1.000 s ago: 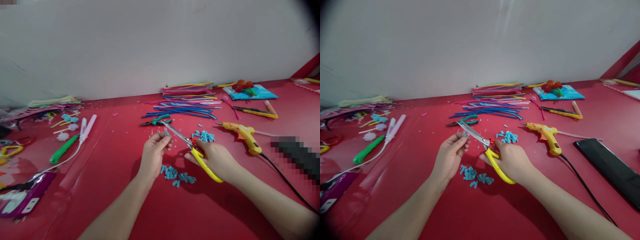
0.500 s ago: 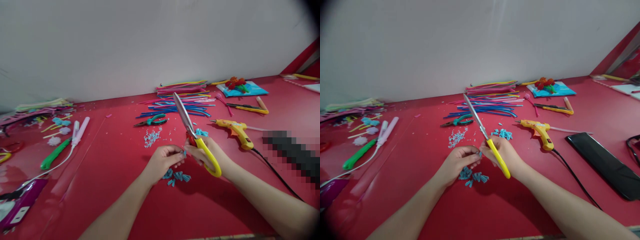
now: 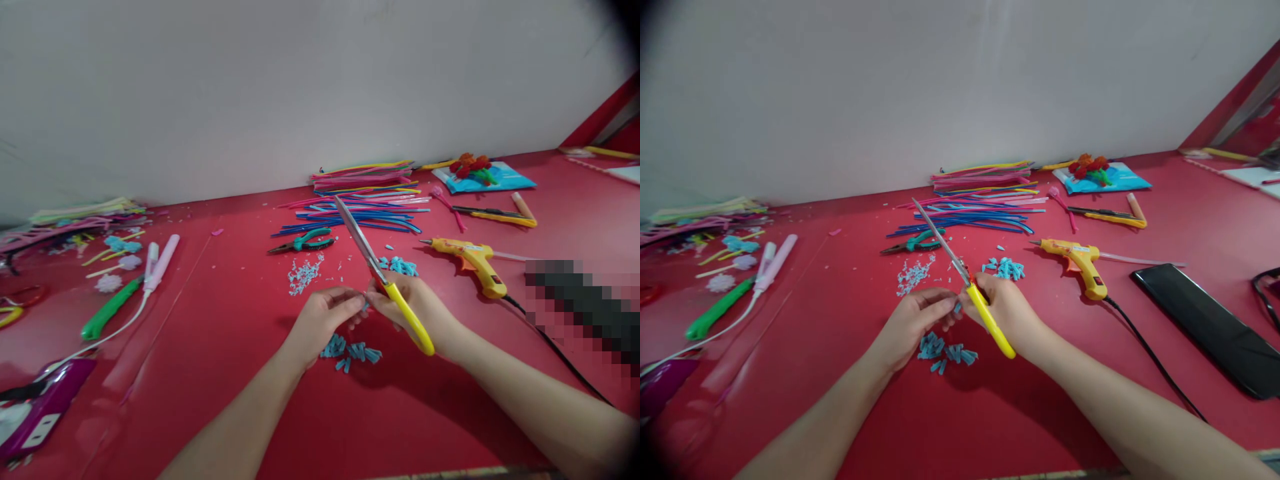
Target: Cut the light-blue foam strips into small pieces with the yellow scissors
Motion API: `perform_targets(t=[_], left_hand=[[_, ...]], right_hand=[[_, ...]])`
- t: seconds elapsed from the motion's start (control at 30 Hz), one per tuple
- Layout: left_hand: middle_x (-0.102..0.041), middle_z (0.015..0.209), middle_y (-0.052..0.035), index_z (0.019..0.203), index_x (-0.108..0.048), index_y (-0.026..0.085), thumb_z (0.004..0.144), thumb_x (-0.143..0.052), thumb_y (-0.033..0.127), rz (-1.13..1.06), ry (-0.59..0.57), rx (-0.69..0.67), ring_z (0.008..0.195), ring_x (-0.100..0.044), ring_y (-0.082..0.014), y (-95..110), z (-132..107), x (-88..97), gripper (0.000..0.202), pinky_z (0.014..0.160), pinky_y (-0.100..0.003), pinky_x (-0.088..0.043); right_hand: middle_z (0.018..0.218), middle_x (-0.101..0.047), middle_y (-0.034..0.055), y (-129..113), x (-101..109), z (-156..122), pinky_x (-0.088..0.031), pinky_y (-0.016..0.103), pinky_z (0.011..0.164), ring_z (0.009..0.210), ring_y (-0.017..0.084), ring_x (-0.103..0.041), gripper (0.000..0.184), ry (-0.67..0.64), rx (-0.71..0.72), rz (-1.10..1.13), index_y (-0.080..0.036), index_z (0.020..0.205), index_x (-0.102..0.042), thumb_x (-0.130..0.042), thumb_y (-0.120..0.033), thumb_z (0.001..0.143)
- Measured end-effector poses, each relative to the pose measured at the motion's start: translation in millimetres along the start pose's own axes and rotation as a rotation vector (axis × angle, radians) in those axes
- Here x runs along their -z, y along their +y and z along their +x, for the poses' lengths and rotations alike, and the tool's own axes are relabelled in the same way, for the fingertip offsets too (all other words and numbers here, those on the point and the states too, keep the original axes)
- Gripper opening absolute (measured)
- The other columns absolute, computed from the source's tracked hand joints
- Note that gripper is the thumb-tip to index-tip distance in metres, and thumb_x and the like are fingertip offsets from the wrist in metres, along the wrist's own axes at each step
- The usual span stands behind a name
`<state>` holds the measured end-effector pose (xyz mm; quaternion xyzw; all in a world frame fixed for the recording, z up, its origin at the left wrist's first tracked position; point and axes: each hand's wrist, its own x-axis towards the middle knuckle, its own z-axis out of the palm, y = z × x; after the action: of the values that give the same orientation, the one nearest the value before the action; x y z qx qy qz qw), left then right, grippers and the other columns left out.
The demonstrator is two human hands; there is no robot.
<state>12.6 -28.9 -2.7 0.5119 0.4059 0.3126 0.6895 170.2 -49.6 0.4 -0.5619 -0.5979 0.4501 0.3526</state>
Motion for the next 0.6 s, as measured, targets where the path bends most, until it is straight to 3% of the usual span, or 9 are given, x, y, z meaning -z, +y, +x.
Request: perform_targets(t=[0.17, 0.37, 0.5, 0.6], left_hand=[[-0.058, 0.062, -0.0036, 0.073, -0.061, 0.013, 0.068, -0.058, 0.026, -0.003, -0.017, 0.047, 0.055, -0.050, -0.0108, -3, 0, -2.7, 0.015, 0.052, -0.023, -0.038], [-0.054, 0.058, 0.0006, 0.066, -0.056, 0.015, 0.070, -0.051, 0.018, 0.094, 0.028, -0.020, 0.052, -0.045, -0.0083, -3, 3, 5.3, 0.006, 0.051, -0.021, -0.035], [-0.049, 0.053, 0.0017, 0.057, -0.052, 0.016, 0.077, -0.044, 0.028, 0.256, 0.130, -0.095, 0.049, -0.042, -0.0085, 1, 5, 11.0, 0.024, 0.049, -0.021, -0.033], [-0.052, 0.058, 0.0007, 0.063, -0.055, 0.015, 0.077, -0.046, 0.035, 0.351, 0.131, -0.122, 0.054, -0.046, -0.0094, 1, 3, 6.4, 0.025, 0.053, -0.022, -0.036]], right_hand=[[0.047, -0.039, -0.0073, 3, -5, 0, -0.030, 0.018, 0.039, 0.038, 0.006, -0.037, 0.016, 0.031, 0.005, -0.056, -0.019, 0.066, -0.043, -0.046, -0.034, 0.072], [0.044, -0.037, -0.0077, -1, -1, 1, -0.030, 0.019, 0.037, 0.036, 0.006, -0.037, 0.019, 0.143, -0.027, -0.037, -0.019, 0.068, -0.044, -0.047, -0.038, 0.071], [0.039, -0.035, -0.0084, -4, 4, 3, -0.027, 0.018, 0.033, 0.032, 0.006, -0.034, 0.022, 0.172, -0.121, 0.023, -0.019, 0.065, -0.043, -0.048, -0.040, 0.069], [0.038, -0.035, -0.0087, -6, 4, 2, -0.027, 0.017, 0.033, 0.032, 0.005, -0.033, 0.021, 0.133, -0.141, 0.048, -0.019, 0.064, -0.042, -0.050, -0.038, 0.068]])
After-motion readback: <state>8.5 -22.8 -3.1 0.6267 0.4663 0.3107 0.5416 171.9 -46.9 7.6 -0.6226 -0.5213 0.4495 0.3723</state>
